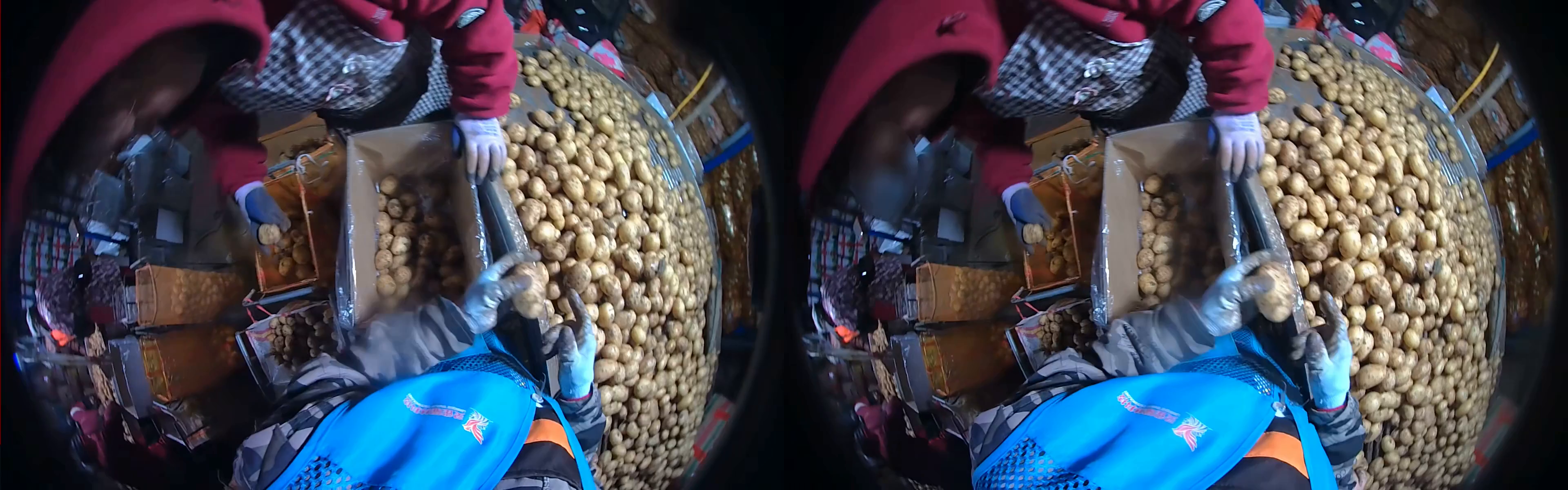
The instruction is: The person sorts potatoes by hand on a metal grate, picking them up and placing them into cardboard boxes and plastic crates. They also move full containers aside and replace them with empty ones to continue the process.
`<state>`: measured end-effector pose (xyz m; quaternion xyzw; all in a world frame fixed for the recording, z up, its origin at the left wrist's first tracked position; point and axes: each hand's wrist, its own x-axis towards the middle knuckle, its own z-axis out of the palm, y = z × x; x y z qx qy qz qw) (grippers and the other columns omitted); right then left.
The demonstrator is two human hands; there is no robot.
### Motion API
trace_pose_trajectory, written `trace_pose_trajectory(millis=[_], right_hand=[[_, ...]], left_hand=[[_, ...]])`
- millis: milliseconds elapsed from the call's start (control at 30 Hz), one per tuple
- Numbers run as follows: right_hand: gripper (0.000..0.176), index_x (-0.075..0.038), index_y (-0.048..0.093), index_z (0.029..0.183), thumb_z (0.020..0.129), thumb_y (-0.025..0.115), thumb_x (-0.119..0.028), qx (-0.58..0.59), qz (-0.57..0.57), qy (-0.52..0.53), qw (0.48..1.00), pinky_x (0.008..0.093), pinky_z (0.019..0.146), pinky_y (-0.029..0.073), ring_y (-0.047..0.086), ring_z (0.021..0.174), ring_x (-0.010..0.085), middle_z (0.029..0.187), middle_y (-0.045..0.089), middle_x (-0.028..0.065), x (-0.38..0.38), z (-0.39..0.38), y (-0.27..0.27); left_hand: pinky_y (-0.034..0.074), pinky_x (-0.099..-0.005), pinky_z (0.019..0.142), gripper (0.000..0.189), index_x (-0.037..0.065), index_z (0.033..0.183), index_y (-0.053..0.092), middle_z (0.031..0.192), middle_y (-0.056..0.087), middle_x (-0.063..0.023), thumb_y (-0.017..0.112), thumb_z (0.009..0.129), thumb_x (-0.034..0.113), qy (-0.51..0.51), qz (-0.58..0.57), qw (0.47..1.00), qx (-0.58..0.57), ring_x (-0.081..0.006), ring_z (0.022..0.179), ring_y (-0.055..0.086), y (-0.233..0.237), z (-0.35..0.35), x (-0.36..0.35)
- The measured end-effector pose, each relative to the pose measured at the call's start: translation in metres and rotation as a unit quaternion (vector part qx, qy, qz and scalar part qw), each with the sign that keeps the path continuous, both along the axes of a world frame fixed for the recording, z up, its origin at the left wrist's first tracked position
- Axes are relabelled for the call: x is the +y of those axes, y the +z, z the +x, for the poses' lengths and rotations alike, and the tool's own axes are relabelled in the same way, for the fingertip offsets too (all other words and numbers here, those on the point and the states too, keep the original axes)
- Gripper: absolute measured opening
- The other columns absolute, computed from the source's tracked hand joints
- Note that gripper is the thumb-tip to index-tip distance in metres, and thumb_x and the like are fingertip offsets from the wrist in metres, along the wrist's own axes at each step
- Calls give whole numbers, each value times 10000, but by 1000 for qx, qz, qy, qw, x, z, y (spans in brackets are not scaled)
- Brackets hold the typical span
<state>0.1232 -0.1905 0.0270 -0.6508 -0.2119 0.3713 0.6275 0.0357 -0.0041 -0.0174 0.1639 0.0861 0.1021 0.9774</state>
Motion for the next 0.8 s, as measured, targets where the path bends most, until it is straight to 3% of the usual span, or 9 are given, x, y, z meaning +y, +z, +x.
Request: trace_pose_trajectory(millis=[167,400,433,467,533,567,667,700,800], right_hand=[[557,7,373,1382,936,579,-256,-15,-47,-77,996,226,635,502,592,704,101,870,622,53,-12,-5,-8],[487,-28,375,1394,968,521,-214,28,-32,-57,997,239,671,515,613,771,108,961,631,43,-7,-11,-15],[484,-29,375,1395,970,517,-212,31,-32,-51,998,239,686,511,611,776,110,965,630,45,-4,-12,-15],[482,-30,376,1397,971,513,-210,35,-32,-45,998,240,701,507,609,782,112,969,628,47,-2,-13,-14],[491,-30,376,1398,970,517,-225,25,-37,-27,999,240,721,501,602,792,115,974,622,46,5,-17,-8],[498,-30,377,1398,969,520,-237,26,-32,-26,999,242,719,503,600,797,116,975,619,44,8,-18,-7],[514,-16,371,1393,963,536,-244,30,-23,-15,999,249,725,517,597,806,110,986,618,53,14,-18,-6],[523,-2,364,1388,959,549,-238,37,-19,-11,999,253,734,528,597,810,104,996,620,64,16,-18,-6],[506,-3,373,1381,961,544,-228,46,-9,0,999,247,738,523,595,815,102,998,621,59,22,-20,-2]], left_hand=[[559,-419,813,628,40,1335,422,1109,585,-188,667,838,336,126,29,991,-16,-304,1003,615,-19,-58,69],[557,-415,708,642,104,1342,460,1028,620,-201,577,857,506,258,-117,958,-36,-325,899,620,-31,-158,127],[546,-422,723,644,146,1349,468,1078,605,-202,547,852,548,273,-88,956,-63,-328,939,611,-44,-172,138],[520,-456,778,663,192,1352,477,1203,564,-205,474,847,621,286,-143,943,-91,-350,1078,558,-45,-185,145],[498,-524,808,673,214,1309,524,1254,547,-180,381,852,687,407,-97,908,20,-392,1119,533,-40,-199,151],[455,-589,843,698,237,1311,523,1332,494,-174,334,845,720,412,-127,902,-1,-411,1177,482,-48,-211,159],[444,-598,870,637,228,1316,517,1361,469,-174,374,868,658,452,-116,884,-15,-416,1216,447,-66,-232,169],[443,-595,888,546,223,1328,503,1392,445,-167,423,898,551,465,-68,883,-16,-410,1214,454,-72,-239,172],[472,-549,853,511,206,1344,486,1382,457,-172,375,928,481,494,-31,869,7,-385,1180,502,-76,-257,181]])
